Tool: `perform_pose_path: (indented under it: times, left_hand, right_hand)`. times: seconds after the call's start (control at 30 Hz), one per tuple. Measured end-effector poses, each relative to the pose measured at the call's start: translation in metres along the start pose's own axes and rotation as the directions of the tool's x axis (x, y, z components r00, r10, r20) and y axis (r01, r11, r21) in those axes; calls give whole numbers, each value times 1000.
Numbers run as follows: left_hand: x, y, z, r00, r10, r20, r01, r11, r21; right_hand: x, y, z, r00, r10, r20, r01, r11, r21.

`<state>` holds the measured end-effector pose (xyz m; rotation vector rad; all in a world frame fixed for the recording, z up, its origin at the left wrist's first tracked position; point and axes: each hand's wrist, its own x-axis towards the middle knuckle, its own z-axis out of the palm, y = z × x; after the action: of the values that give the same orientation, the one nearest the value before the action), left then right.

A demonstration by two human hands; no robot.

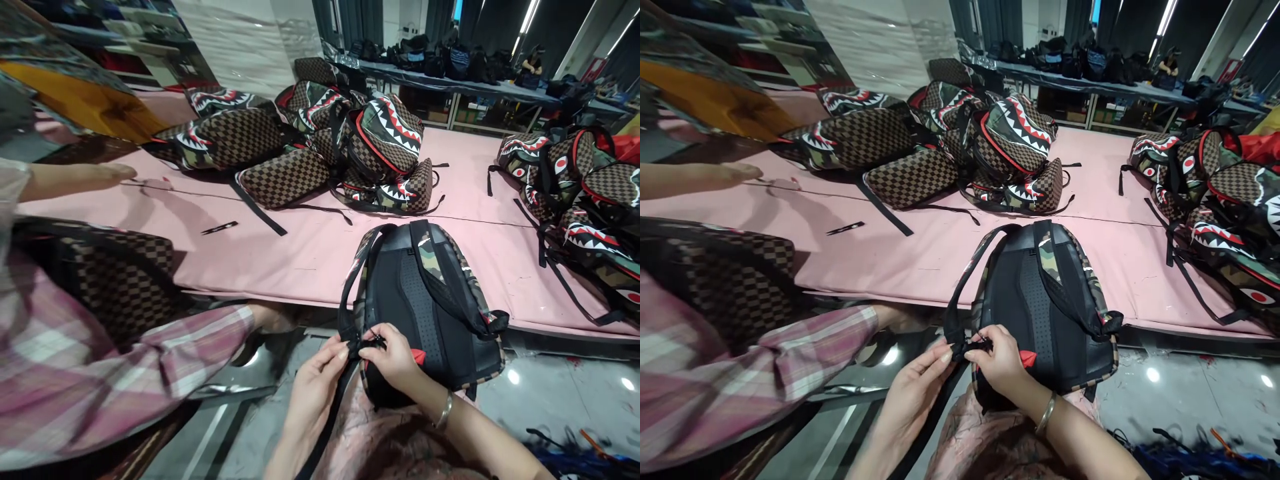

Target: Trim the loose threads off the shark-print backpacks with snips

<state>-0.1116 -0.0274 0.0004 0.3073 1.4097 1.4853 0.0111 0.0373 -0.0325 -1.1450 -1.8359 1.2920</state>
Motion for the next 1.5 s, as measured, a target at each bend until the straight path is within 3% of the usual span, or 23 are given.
perform_pose_path:
  times: [0.1,0.2,0.4,0.73,0.9,1.03,1.1,1.23,1.4,1.5]
  left_hand:
    - [3,-8,-2,972,233,32,-233,935,266]
    - [5,-13,-6,935,335,117,-352,833,427]
    - [5,-13,-11,912,354,210,-410,746,525]
    - [10,-18,-11,918,307,252,-397,728,559]
    - [8,-11,-8,965,206,164,-258,864,433]
    - [3,3,-7,985,-81,151,60,988,139]
    - [2,6,-8,980,-147,133,138,987,78]
    - [5,2,-13,985,-171,24,169,984,58]
    - [4,0,-11,920,-373,119,388,910,-145]
    - [-1,1,-4,891,-442,106,454,849,-270]
  right_hand:
    - [-7,-8,-21,999,48,-25,-49,997,-55]
    - [-13,-15,-43,992,62,112,-49,992,-115]
    - [-11,-22,-57,951,73,301,3,969,-246]
    - [4,-24,-56,926,16,376,117,937,-329]
    - [9,-14,-53,937,45,347,31,977,-212]
    - [9,-6,-47,974,110,197,-107,994,-26]
    - [6,-5,-43,978,136,161,-141,990,22]
    - [-2,-10,-30,980,103,171,-115,991,63]
    - [-7,-12,-6,974,74,213,-67,997,-41]
    - [-6,-8,0,982,70,176,-57,995,-79]
